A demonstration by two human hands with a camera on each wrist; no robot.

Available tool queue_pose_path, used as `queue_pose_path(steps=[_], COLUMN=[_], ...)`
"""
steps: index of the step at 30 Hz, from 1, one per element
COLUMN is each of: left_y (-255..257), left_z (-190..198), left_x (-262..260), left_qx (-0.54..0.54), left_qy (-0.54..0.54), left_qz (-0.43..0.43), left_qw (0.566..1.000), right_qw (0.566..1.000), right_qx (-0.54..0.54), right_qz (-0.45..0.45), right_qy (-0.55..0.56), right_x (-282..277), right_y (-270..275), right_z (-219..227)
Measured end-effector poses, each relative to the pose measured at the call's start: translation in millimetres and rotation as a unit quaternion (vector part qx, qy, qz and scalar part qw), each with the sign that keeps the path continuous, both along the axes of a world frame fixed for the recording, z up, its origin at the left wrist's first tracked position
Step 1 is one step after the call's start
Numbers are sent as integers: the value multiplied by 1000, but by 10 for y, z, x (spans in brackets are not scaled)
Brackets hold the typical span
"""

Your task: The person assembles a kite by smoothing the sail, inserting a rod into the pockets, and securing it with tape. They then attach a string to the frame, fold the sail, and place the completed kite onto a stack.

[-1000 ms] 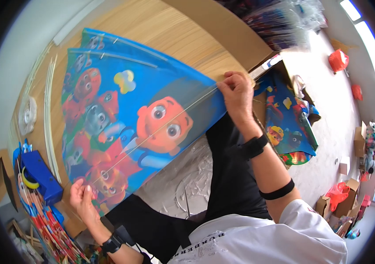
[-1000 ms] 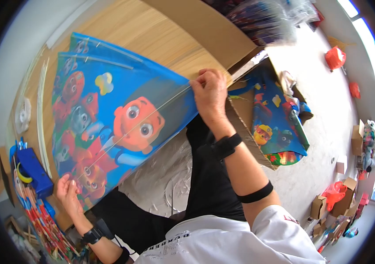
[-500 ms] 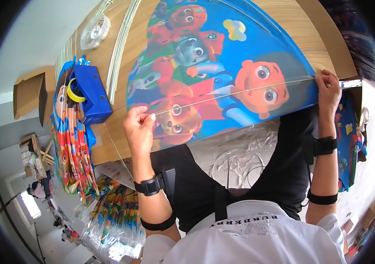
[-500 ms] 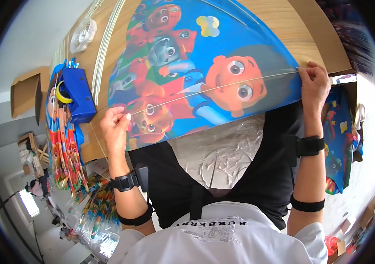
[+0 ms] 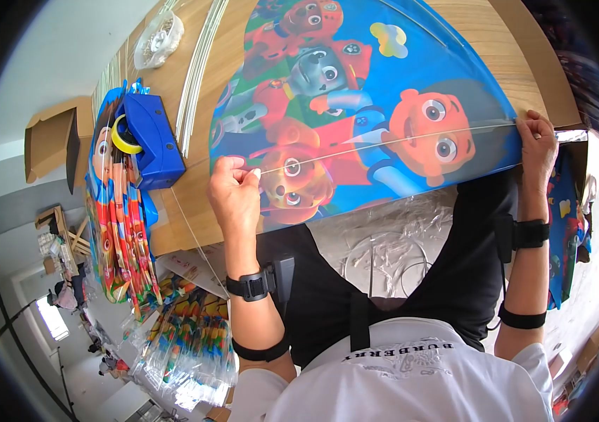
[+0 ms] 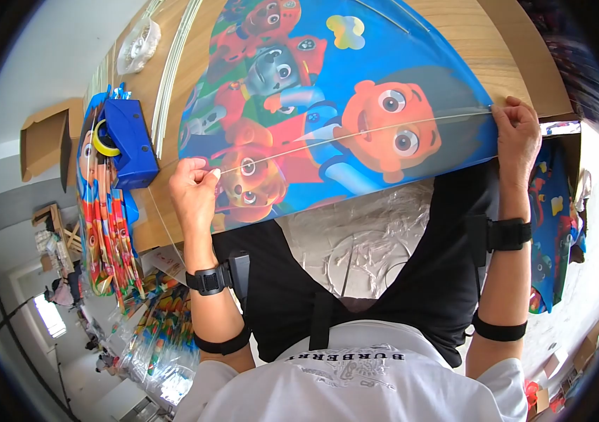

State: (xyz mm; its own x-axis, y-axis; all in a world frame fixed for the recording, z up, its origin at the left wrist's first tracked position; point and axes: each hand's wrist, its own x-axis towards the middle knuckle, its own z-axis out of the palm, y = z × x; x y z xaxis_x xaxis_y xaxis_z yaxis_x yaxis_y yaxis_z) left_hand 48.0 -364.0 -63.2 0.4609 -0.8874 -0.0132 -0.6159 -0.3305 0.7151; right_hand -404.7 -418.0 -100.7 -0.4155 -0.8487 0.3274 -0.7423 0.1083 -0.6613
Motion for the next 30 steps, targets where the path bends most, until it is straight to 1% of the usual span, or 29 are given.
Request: queue_pose_path(steps=[4,6,10,22,25,28,30], left_y=[-1,6,21,32,35,30,7], left_z=[-6,17,11,9,-22,-21,-13], left_x=[3,5,21,3,16,40,70], left_qx=[-3,-3,-10,-11,-16,4,32], left_qy=[-17,42,44,31,11,-3,48], left_qz=[-9,4,3,-1,-8,-4,14], left_qw=[1000,999,999,999,1000,1000,998], right_qw=[1000,1000,1000,1000,1000,1000,1000], right_qx=[-2,4,4,-1,4,0,4], right_qz=[-3,-4,2,6,1,2,5], right_qy=[-4,-6,11,1,-4,-2,-9], right_x=[-7,-12,-12,-45,-40,-47,-46], right_y=[-3,-5,-4,-17,-16,-16,-14], right_z=[-13,-9,-3,-29,-25,-30,-14])
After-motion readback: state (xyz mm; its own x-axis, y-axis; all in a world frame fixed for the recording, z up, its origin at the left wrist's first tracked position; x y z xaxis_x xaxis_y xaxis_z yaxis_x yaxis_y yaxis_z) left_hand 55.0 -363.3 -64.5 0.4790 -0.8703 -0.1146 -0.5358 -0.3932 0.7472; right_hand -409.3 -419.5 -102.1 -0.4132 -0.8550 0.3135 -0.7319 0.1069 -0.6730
